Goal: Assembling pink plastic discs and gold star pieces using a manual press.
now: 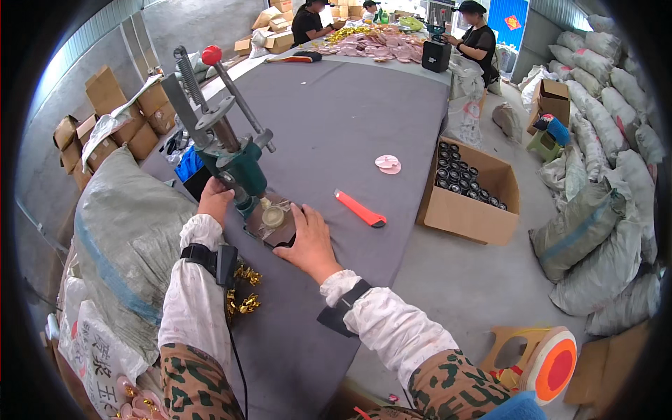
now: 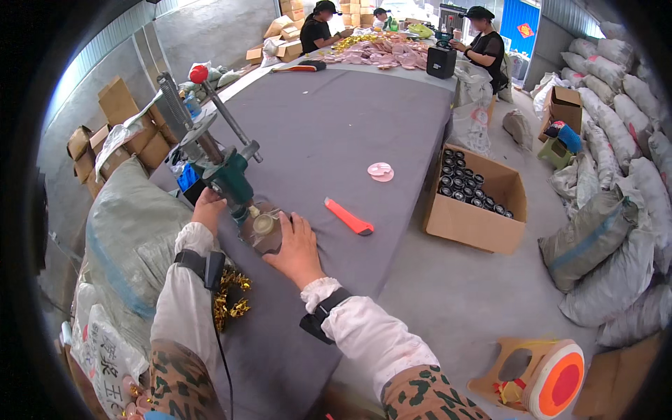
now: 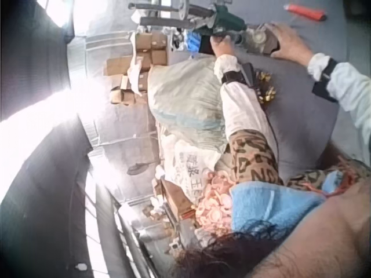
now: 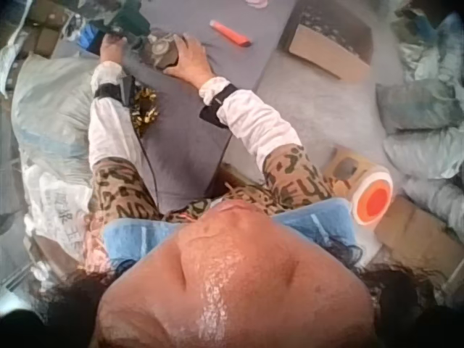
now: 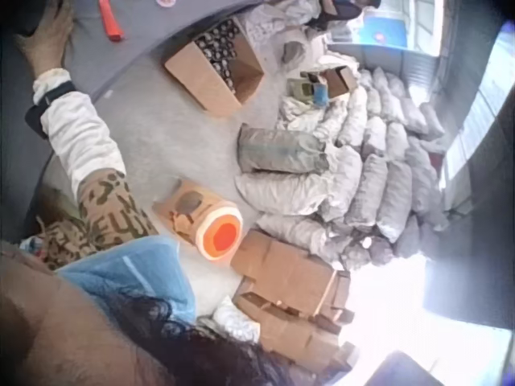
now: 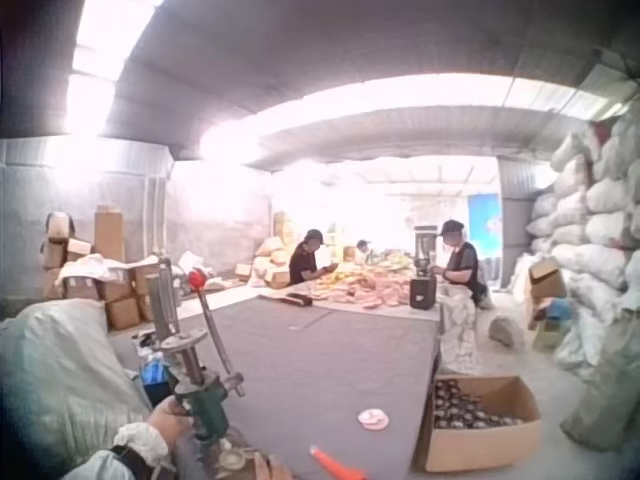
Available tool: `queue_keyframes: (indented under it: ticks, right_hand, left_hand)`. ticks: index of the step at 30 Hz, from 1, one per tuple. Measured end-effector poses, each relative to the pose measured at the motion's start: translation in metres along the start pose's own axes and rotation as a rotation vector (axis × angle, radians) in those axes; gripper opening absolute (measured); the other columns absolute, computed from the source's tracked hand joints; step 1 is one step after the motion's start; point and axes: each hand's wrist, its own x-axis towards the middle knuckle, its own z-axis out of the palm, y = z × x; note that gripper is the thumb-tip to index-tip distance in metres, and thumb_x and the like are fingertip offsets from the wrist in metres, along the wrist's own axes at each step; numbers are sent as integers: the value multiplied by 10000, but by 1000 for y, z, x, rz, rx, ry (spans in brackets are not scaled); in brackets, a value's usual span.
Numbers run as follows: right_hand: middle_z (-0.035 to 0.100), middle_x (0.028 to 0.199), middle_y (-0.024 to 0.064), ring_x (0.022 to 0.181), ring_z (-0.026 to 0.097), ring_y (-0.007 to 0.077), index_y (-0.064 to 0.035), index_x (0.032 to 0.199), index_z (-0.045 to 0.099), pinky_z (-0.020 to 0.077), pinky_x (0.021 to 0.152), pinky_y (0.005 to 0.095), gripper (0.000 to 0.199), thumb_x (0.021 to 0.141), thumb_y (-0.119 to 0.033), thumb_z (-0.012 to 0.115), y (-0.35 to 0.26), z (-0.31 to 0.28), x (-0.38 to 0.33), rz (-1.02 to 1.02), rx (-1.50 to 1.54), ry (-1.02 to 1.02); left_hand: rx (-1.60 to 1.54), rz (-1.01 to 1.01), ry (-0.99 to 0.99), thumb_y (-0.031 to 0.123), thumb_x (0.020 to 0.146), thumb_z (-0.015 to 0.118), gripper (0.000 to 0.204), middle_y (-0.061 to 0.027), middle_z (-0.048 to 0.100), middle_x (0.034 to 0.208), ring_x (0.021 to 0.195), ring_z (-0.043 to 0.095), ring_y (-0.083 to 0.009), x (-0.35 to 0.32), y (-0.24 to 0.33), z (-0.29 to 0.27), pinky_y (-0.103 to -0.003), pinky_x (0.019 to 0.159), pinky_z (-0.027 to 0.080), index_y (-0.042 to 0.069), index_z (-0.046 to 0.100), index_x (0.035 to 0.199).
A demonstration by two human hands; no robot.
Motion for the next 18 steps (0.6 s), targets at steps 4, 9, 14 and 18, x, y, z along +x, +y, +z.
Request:
queue_keyframes:
  ticks: [4, 9, 14, 18]
  right_hand:
    - [382, 1403, 201, 1327, 334, 375, -63, 1459, 291, 296, 1091, 470, 1077, 598, -387, 852, -4, -8, 2, 27, 56, -2]
    - [388, 1379, 204, 1309, 343, 389, -78, 1475, 266, 282, 1086, 485, 1135, 564, -393, 865, -13, -21, 0, 48, 20, -90]
    - [411, 1329, 210, 1276, 364, 394, -96, 1496, 238, 278, 1080, 486, 1186, 534, -379, 872, -9, -14, -3, -115, -119, -85]
    - [420, 1315, 217, 1271, 370, 397, -96, 1499, 235, 271, 1091, 477, 1218, 497, -349, 879, 13, -23, -1, -210, 73, -168]
  left_hand:
    - [-39, 23, 83, -87, 821, 552, 371, -27, 657, 1024, 874, 617, -155, 15, -11, 5, -298, 769, 482, 53, 571, 1164]
    - [-60, 43, 347, -28, 829, 596, 291, -41, 663, 995, 845, 612, -150, -8, -2, 27, -295, 753, 474, 26, 603, 1115]
    - [-189, 57, 511, 99, 914, 523, 195, -34, 655, 943, 803, 615, -153, -51, -15, 20, -286, 677, 466, 78, 597, 1092]
    - [-174, -29, 671, 121, 860, 721, 230, -14, 662, 913, 724, 555, -108, -84, 24, 63, -276, 665, 462, 31, 649, 1059]
